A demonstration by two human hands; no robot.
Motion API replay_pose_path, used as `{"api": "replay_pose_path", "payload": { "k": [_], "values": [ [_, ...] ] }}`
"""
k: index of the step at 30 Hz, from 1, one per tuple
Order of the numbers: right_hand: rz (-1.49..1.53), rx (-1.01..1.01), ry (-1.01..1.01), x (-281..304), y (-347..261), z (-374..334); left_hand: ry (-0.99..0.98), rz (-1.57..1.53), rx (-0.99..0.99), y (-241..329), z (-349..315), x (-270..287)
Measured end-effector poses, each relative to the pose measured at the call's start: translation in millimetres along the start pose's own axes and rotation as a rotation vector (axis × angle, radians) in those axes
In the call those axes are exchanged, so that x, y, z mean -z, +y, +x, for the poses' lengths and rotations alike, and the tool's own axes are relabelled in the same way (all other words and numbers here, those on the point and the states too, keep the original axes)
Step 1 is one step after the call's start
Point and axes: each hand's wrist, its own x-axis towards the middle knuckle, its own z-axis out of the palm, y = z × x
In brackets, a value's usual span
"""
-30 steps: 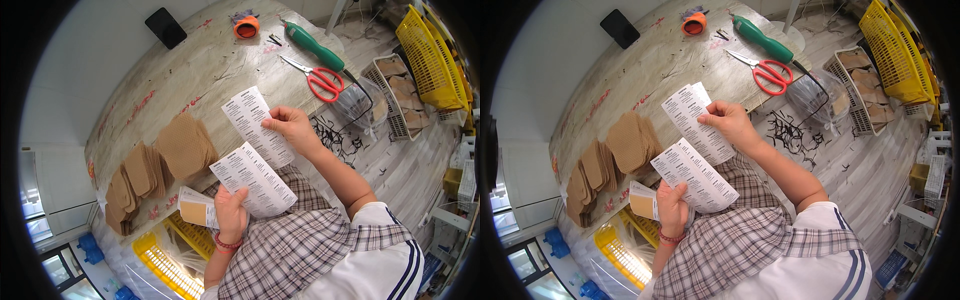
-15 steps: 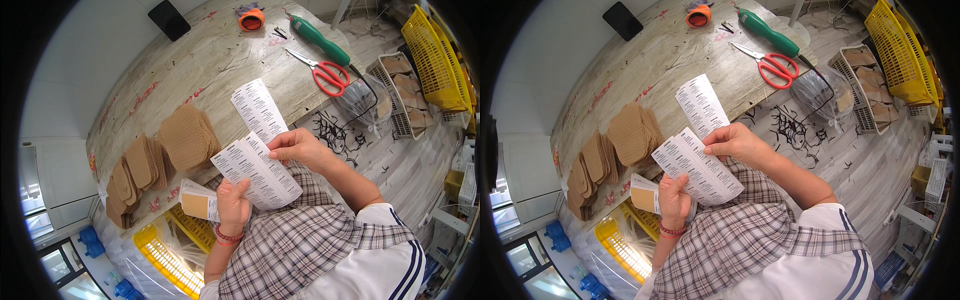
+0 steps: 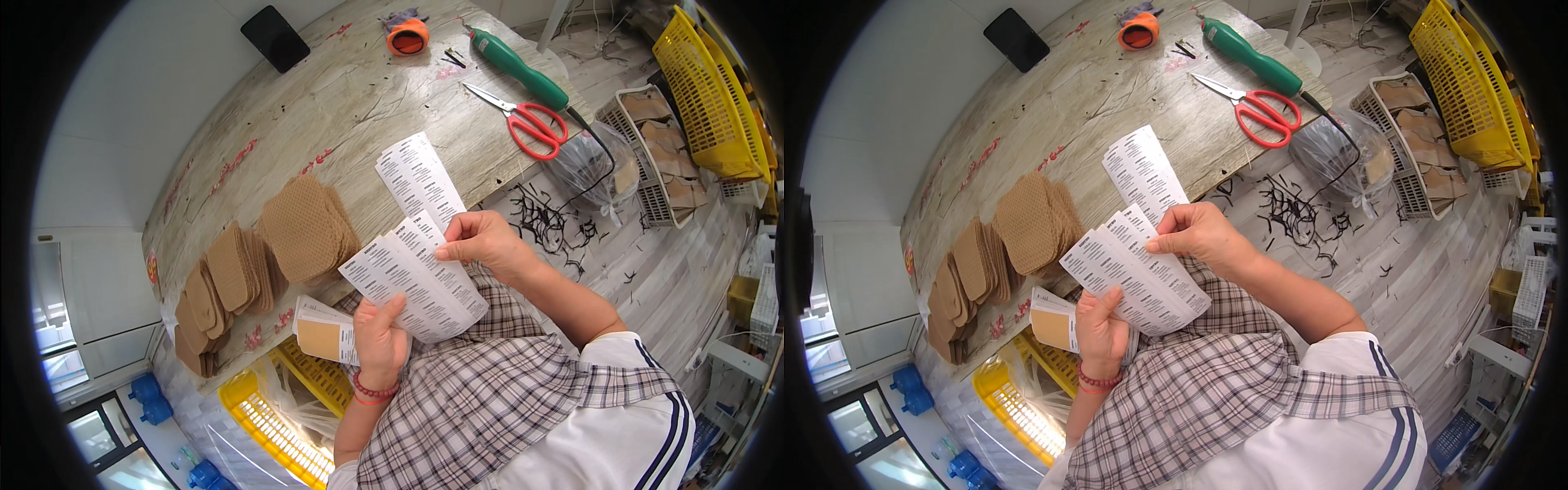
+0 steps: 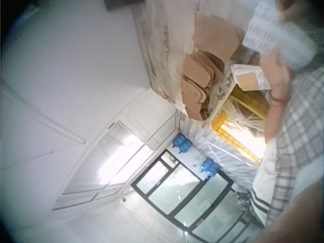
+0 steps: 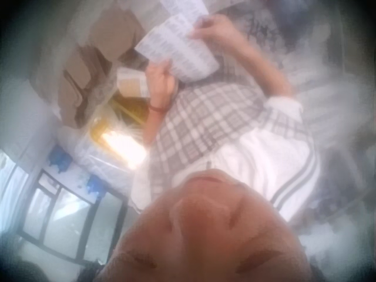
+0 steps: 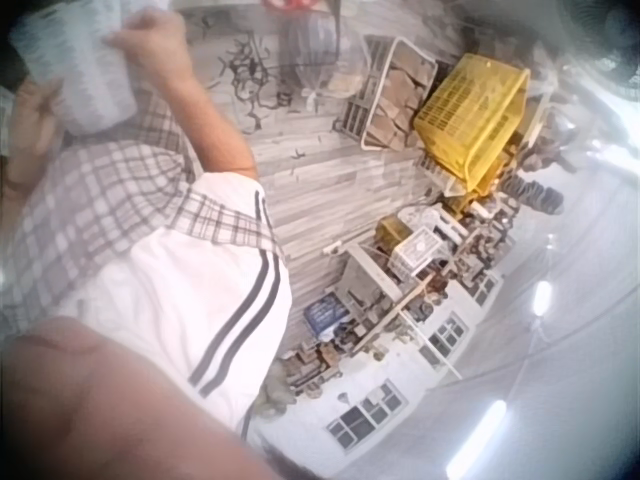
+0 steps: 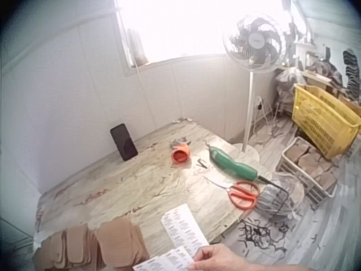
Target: The person repeatedly picks up brown cardboard pads from a yellow basket and stacks them on a table. Later, the person handles printed paper slips, separating and arranging them on the table.
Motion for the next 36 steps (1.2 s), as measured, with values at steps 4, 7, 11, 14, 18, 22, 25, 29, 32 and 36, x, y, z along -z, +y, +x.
{"api": "replay_pose_path", "payload": {
  "k": [4, 7, 11, 14, 18, 22, 25, 29, 32, 36],
  "values": [
    [-0.015, 0.056, 0.054, 0, -1, 0, 0.012, 0.013, -0.027, 1, -2, 4],
    [-0.033, 0.072, 0.087, -1, -6, 1, 0.039, 0.024, -0.03, 2, -3, 7],
    [-0.06, 0.113, 0.092, 3, -10, 4, 0.049, 0.048, -0.033, 2, -7, 16],
    [-0.067, 0.121, 0.112, 4, -13, 7, 0.009, 0.027, -0.02, 6, -10, 17],
    [-0.066, 0.118, 0.157, 3, -21, 14, 0.038, 0.002, -0.018, 8, -14, 16],
    [-0.091, 0.17, 0.178, 4, -24, 28, 0.023, -0.01, -0.019, 11, -15, 17],
    [-0.102, 0.189, 0.196, 6, -28, 40, 0.021, -0.003, -0.03, 12, -16, 17],
    [-0.117, 0.228, 0.197, 9, -29, 48, 0.033, -0.003, -0.034, 13, -16, 13],
    [-0.112, 0.235, 0.189, 10, -29, 49, -0.017, 0.011, -0.045, 12, -17, 17],
    [-0.135, 0.25, 0.183, 8, -30, 44, -0.024, 0.025, -0.041, 11, -16, 19]
  ]
}}
